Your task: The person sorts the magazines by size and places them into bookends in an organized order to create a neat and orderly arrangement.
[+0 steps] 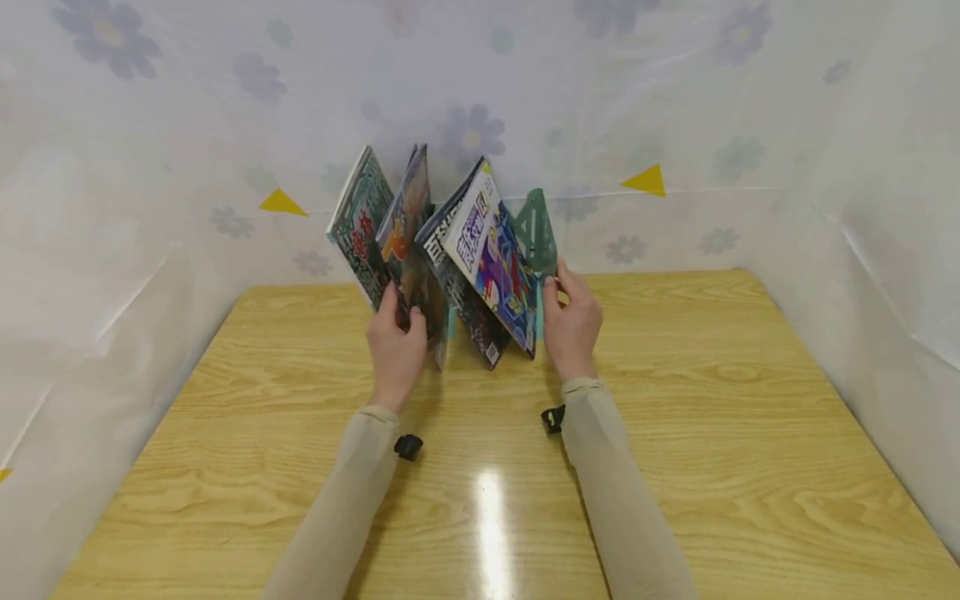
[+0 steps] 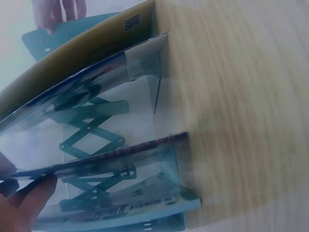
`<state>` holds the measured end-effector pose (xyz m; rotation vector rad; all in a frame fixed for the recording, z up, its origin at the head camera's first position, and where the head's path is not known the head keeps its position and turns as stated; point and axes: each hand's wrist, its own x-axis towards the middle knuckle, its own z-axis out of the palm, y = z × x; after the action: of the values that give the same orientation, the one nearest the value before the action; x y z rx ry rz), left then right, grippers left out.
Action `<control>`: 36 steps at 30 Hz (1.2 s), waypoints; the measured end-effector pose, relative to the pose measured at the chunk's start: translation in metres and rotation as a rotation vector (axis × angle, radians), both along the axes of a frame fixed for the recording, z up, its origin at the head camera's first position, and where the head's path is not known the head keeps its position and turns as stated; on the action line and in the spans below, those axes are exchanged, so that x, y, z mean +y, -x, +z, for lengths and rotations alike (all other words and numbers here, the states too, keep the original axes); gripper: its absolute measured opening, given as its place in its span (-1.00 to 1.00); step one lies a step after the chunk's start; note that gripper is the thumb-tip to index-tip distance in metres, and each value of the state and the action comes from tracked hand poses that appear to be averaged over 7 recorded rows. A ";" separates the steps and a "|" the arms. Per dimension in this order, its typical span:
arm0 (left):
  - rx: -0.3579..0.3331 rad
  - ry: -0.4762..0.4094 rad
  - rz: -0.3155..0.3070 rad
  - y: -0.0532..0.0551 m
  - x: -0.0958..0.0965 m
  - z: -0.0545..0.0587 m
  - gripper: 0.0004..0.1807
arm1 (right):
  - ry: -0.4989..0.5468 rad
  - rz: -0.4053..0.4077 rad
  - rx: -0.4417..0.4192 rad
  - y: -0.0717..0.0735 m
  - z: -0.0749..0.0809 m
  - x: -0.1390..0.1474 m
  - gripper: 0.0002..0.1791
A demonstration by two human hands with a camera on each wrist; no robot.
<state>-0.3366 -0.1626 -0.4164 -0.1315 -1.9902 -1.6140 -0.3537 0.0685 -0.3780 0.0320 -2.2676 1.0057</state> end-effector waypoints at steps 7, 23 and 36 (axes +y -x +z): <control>-0.100 -0.004 -0.159 -0.007 -0.012 0.003 -0.18 | 0.003 0.000 -0.001 0.001 0.001 0.000 -0.57; -0.100 0.046 -0.247 -0.014 -0.024 0.001 -0.23 | 0.001 -0.008 -0.008 0.000 0.000 0.000 -0.57; -0.044 0.021 -0.128 -0.016 -0.020 -0.005 -0.38 | 0.019 0.001 -0.009 0.000 0.000 -0.001 -0.56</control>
<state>-0.3202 -0.1831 -0.4216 -0.2381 -2.0694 -1.6889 -0.3533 0.0678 -0.3782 0.0202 -2.2661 1.0293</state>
